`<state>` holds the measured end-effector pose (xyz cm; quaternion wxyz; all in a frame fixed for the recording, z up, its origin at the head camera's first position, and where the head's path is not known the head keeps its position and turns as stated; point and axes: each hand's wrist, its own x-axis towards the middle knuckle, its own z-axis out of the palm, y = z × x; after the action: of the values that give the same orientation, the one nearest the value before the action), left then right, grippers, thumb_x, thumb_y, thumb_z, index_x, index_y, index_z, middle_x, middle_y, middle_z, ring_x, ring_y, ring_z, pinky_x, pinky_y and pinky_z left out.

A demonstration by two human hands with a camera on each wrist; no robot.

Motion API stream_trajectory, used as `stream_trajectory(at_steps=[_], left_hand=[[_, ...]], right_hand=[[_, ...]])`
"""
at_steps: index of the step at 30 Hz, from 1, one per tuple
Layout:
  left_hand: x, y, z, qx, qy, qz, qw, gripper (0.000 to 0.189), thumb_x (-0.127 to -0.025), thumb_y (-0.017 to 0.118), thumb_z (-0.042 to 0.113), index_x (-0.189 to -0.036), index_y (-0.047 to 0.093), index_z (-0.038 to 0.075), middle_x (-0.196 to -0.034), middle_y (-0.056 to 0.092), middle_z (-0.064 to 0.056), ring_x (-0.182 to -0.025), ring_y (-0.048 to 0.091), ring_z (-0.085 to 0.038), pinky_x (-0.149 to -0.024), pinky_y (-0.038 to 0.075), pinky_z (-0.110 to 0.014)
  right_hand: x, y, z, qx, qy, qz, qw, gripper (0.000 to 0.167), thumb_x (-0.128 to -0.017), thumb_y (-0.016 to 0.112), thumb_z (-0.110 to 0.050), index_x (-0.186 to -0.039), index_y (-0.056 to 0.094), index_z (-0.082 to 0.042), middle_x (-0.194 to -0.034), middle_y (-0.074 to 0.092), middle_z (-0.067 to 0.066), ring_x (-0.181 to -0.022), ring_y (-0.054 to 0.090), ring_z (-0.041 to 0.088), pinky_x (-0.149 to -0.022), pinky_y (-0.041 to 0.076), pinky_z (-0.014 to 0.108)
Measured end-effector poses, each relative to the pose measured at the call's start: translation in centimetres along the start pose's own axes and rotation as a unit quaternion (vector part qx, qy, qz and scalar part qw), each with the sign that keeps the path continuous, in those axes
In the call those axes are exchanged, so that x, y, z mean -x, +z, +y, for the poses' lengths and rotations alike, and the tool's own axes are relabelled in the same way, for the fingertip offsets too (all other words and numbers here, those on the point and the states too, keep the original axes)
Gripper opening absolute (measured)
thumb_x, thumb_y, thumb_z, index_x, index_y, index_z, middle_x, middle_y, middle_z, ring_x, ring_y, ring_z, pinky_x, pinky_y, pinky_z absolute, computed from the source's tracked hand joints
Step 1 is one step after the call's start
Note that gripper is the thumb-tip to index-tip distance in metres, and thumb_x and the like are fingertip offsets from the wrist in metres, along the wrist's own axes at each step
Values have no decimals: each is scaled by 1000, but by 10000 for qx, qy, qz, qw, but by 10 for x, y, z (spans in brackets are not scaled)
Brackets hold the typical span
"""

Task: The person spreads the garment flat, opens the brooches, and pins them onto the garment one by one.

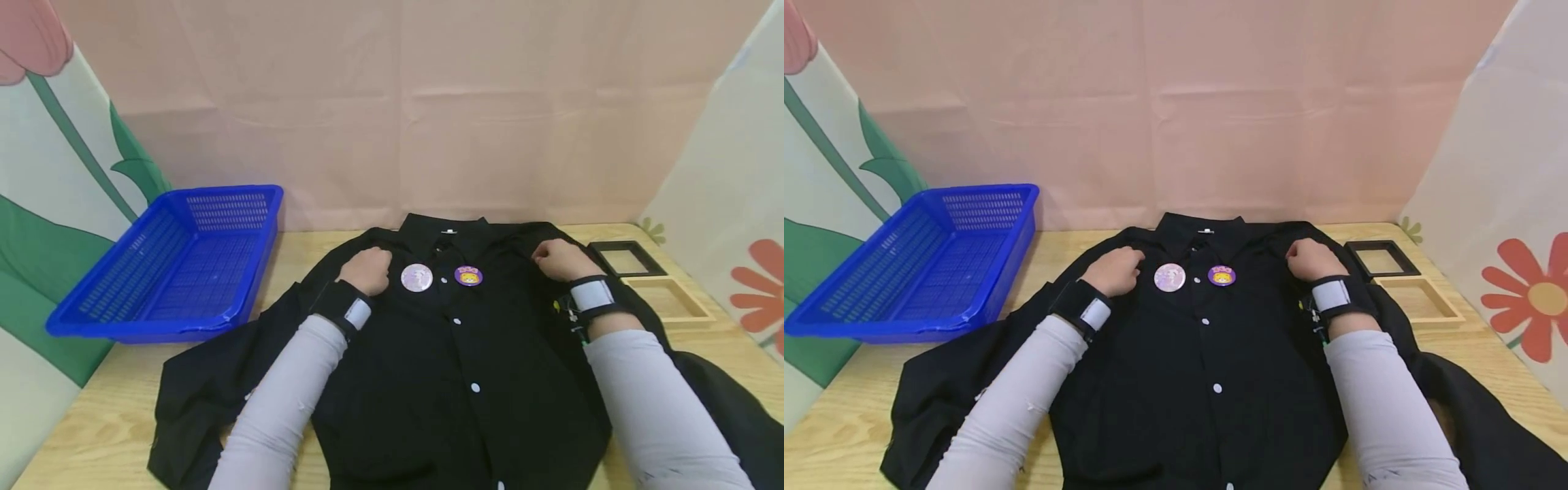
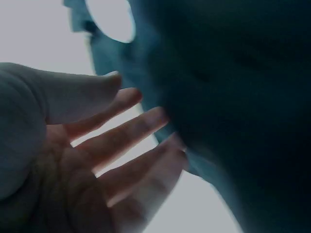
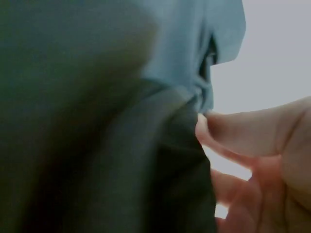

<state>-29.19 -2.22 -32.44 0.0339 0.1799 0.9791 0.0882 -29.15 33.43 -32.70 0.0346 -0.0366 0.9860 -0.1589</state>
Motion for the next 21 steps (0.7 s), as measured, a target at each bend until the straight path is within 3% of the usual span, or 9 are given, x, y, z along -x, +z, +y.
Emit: stream_trajectory(at_steps=[3,5,10,16,18,21], left_hand=[[-4,1,-18,-112,-295,-561,9979,33,-97,56,13,-130,63,9,-134,63,-9,-119,62,-28,-97,52,-48],[-7,2,-27,-75,-392,-687,9968,37,-96,61,14,-132,62,10,-137,62,-9,-122,61,-28,-101,50,-48],[-20,6,-43,62,-552,-683,9961,53,-90,74,22,-140,57,13,-144,58,-7,-131,55,-27,-109,45,-45],[-32,17,-55,68,-613,-874,9943,60,-90,74,26,-144,52,13,-149,53,-6,-137,50,-26,-113,40,-43],[-32,17,-55,77,-582,-886,9943,59,-91,73,26,-144,52,11,-148,53,-7,-136,51,-27,-114,40,-43],[-21,11,-52,256,-456,-798,9954,57,-93,70,26,-145,51,10,-148,53,-9,-136,51,-29,-114,39,-43]], right_hand=[[2,4,3,102,-16,-450,9989,36,-94,45,-5,-123,56,14,-124,55,39,-114,53,55,-94,44,64],[1,7,4,205,39,-501,9985,39,-91,45,-2,-126,54,14,-129,52,40,-117,50,58,-96,43,66],[-1,12,8,441,321,-484,9973,48,-90,40,-3,-136,47,10,-137,37,44,-118,43,66,-96,40,72],[-3,23,26,400,794,-730,9934,62,-89,35,-8,-149,30,7,-145,22,43,-123,31,71,-97,32,80],[-4,24,30,419,690,-820,9934,62,-89,36,-7,-149,29,10,-146,24,44,-125,31,70,-100,33,77],[-3,23,32,326,420,-892,9946,59,-94,42,-9,-146,31,15,-145,30,45,-129,32,66,-104,33,72]])
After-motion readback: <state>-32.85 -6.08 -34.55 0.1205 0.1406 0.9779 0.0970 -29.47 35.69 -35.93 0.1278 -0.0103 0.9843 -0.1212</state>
